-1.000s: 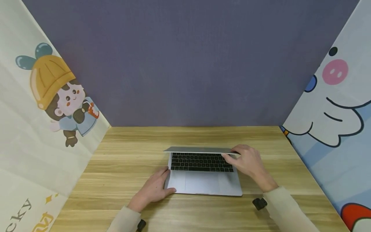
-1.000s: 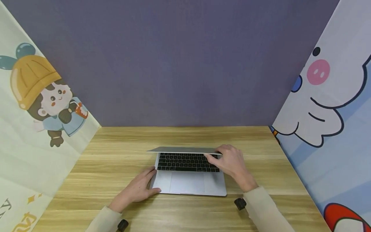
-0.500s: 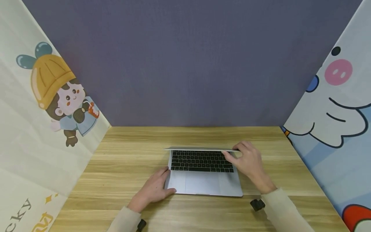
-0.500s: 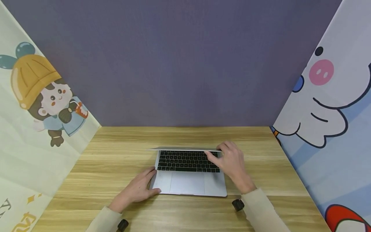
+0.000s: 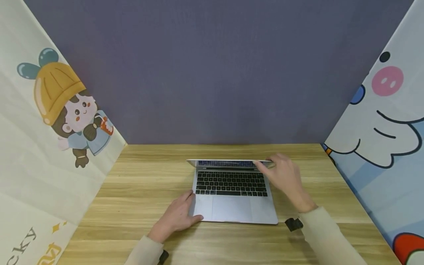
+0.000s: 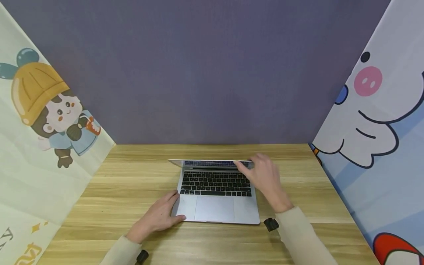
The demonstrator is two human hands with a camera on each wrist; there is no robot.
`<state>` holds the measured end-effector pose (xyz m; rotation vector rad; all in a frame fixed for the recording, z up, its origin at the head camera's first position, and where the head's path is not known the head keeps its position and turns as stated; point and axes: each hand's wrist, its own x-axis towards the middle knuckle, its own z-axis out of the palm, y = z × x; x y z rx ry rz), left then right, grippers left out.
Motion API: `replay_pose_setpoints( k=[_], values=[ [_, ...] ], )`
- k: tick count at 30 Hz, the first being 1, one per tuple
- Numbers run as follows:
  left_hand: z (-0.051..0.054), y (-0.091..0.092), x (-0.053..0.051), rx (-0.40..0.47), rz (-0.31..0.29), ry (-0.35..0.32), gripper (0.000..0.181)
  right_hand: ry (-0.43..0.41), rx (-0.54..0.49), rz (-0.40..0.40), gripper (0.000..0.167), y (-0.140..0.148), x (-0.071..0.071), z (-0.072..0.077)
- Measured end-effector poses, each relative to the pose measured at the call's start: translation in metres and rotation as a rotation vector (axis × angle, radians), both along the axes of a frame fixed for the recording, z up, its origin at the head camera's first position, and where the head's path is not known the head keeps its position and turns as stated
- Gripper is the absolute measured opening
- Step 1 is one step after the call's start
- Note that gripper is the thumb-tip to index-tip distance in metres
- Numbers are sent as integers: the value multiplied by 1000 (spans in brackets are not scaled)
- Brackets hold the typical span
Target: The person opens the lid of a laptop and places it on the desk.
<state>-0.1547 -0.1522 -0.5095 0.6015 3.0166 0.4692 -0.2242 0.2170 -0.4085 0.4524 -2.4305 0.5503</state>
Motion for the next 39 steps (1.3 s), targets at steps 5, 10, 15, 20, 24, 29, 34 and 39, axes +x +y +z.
replay_pose_setpoints(
  k=[5, 10, 15, 20, 24, 29, 34, 39],
  values=[
    [2, 2, -2, -13, -8, -12, 93, -108, 20, -44, 53, 0, -5, 10],
    [1, 2, -1, -4, 2, -30, 94, -201, 43, -45, 61, -2, -14, 21],
    [2, 2, -1, 1, 3, -44, 95, -251, 60, -45, 64, -2, -23, 31],
    [5, 2, 1, 7, 1, -59, 95, -285, 53, -80, 70, -5, -28, 36],
    [6, 2, 1, 10, -2, -59, 95, -131, 72, -93, 57, -11, -32, 36],
    [4, 2, 1, 11, -3, -55, 94, 72, 97, -80, 36, -19, -38, 37],
    [5, 3, 2, 9, -1, -64, 94, 124, 109, -51, 26, -26, -43, 40],
    [5, 2, 2, 4, -2, -55, 93, 155, 147, -36, 25, -31, -49, 42]
  ],
)
